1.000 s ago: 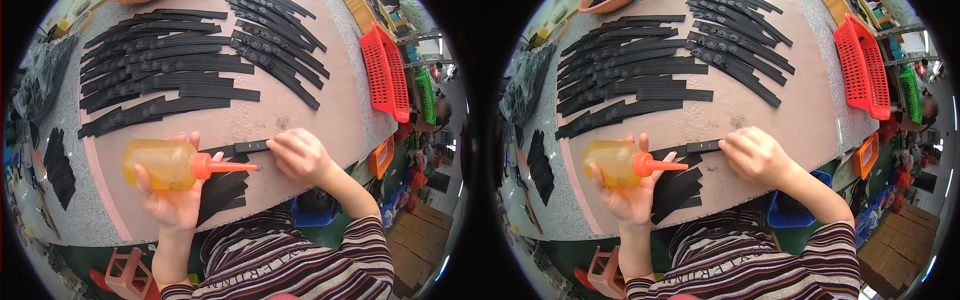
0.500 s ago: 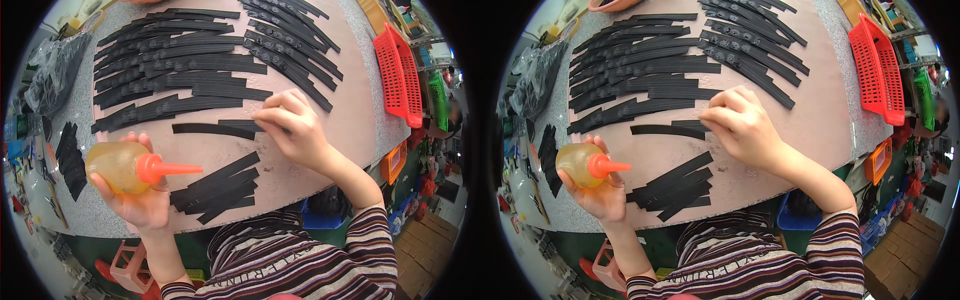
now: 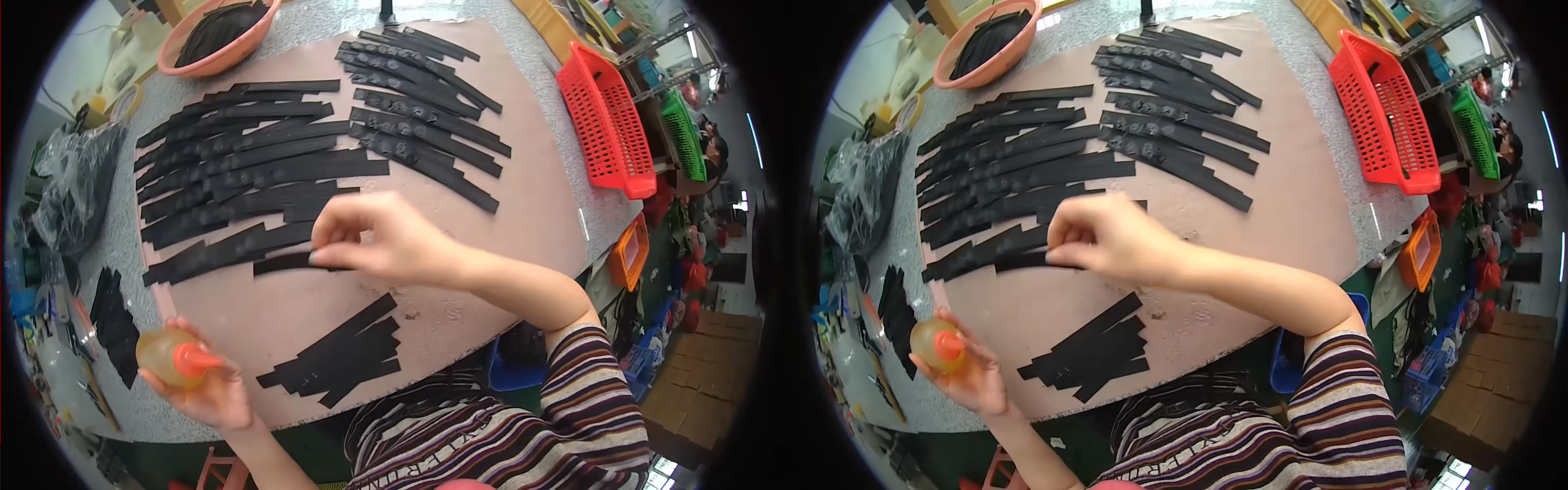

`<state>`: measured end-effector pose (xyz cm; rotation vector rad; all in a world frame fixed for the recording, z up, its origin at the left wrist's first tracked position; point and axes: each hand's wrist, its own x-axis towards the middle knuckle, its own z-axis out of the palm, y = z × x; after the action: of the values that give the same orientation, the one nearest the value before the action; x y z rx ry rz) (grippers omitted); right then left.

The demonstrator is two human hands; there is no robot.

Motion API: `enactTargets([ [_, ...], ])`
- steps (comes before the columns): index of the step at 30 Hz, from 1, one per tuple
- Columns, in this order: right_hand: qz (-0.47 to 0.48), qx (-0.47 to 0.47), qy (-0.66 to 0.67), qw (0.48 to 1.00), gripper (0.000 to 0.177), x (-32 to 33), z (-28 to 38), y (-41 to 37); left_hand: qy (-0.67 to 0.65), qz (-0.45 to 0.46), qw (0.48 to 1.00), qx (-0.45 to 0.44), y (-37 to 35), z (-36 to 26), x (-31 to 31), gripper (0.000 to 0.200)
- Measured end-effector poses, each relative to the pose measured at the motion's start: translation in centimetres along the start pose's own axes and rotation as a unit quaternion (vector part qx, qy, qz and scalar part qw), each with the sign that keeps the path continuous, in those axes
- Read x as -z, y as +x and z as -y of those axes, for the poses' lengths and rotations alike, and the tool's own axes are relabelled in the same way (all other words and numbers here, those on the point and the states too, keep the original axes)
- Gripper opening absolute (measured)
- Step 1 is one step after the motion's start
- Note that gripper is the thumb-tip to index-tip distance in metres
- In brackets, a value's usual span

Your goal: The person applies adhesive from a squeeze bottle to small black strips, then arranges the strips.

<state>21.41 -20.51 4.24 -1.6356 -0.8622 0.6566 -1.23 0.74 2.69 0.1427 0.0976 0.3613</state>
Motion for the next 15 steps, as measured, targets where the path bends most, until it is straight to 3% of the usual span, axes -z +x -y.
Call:
enactTargets([
  [1, -0.032, -0.064, 0.134, 0.988, 0.017, 2.7, 0.1, 0.5, -0.007, 0.0, 1.0, -0.009, -0.2, -0.4, 0.1, 0.063],
  [2, -0.093, -0.068, 0.13, 0.985, 0.017, 6.2, -0.3, 1.2, -0.012, -0.001, 1.0, -0.019, -0.4, -0.9, 0.4, 0.063],
  [5, -0.242, -0.11, -0.059, 0.962, 0.025, 18.4, -3.9, 4.3, -0.023, -0.038, 0.998, -0.042, -1.2, -2.5, 1.9, 0.062],
  [8, -0.252, -0.097, -0.115, 0.956, 0.031, 27.8, -8.4, 7.4, -0.033, -0.087, 0.993, -0.073, -0.8, -2.3, 2.1, 0.06],
  [13, -0.242, -0.139, -0.251, 0.927, 0.032, 30.4, -11.0, 10.3, 0.023, -0.068, 0.996, -0.062, 0.2, -1.0, 1.8, 0.061],
  [15, -0.249, -0.107, -0.331, 0.904, 0.03, 30.7, -12.1, 10.6, 0.022, -0.052, 0.997, -0.046, 0.8, -0.5, 1.6, 0.063],
])
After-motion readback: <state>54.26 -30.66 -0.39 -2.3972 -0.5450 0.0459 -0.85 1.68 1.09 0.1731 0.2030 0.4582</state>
